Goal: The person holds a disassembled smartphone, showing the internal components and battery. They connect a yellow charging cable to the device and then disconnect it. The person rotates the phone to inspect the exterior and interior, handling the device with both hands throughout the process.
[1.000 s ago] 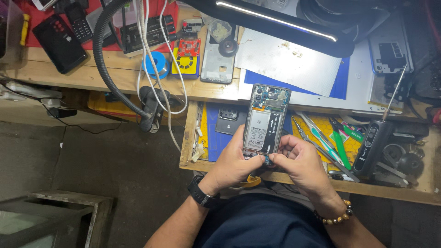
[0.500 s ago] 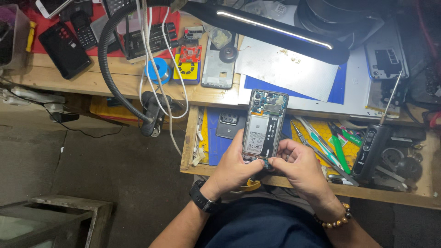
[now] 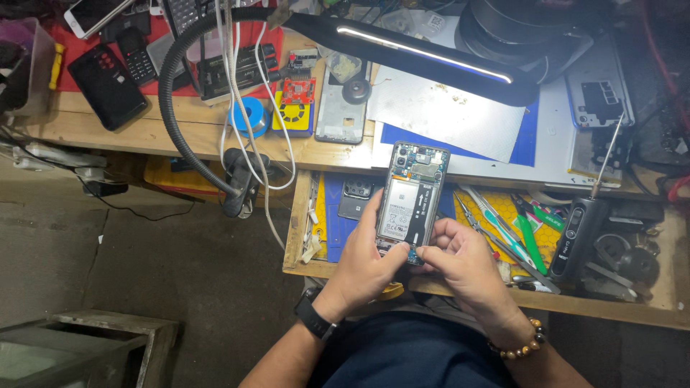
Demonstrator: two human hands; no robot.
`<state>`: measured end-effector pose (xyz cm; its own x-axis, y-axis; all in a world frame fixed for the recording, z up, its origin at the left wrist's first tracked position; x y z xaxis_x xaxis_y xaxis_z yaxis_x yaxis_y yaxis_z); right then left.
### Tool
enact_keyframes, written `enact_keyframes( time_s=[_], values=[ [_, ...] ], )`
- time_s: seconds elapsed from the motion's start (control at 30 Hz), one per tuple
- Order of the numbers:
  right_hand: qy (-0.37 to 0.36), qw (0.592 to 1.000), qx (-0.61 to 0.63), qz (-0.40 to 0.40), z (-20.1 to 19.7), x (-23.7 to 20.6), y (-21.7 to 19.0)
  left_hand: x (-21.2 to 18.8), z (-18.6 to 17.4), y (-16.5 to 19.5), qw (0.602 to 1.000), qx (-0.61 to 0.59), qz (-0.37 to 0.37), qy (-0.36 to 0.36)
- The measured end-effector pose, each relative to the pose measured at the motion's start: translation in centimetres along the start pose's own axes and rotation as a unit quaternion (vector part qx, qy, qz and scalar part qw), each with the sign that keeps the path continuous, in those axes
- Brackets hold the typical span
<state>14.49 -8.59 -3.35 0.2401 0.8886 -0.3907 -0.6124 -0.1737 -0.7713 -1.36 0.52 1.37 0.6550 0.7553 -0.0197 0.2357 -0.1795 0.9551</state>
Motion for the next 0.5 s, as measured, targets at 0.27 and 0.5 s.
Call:
enact_keyframes(
  time_s=[0.27, 0.5],
  values=[
    [0.029, 0.999, 0.013, -0.038, -0.3, 0.4, 0.5, -3.3, 0.1, 2.9, 0.957, 0.23, 0.152, 0.091],
    [0.035, 0.998, 0.03, -0.054, 0.4, 0.8, 0.9, -3.4, 1.2, 3.3, 0.923, 0.315, 0.164, 0.149]
  ],
)
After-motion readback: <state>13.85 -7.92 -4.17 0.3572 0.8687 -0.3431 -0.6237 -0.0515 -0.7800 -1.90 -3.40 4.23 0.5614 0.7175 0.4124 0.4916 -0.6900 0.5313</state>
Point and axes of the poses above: each hand's wrist, its own x-axis towards the middle knuckle, its own z-axis out of the palm, y = z × x, the point moved 2 cm from there along x, towards the middle knuckle, and after that the axes turned 8 degrees about x, right-handed, at the moved point
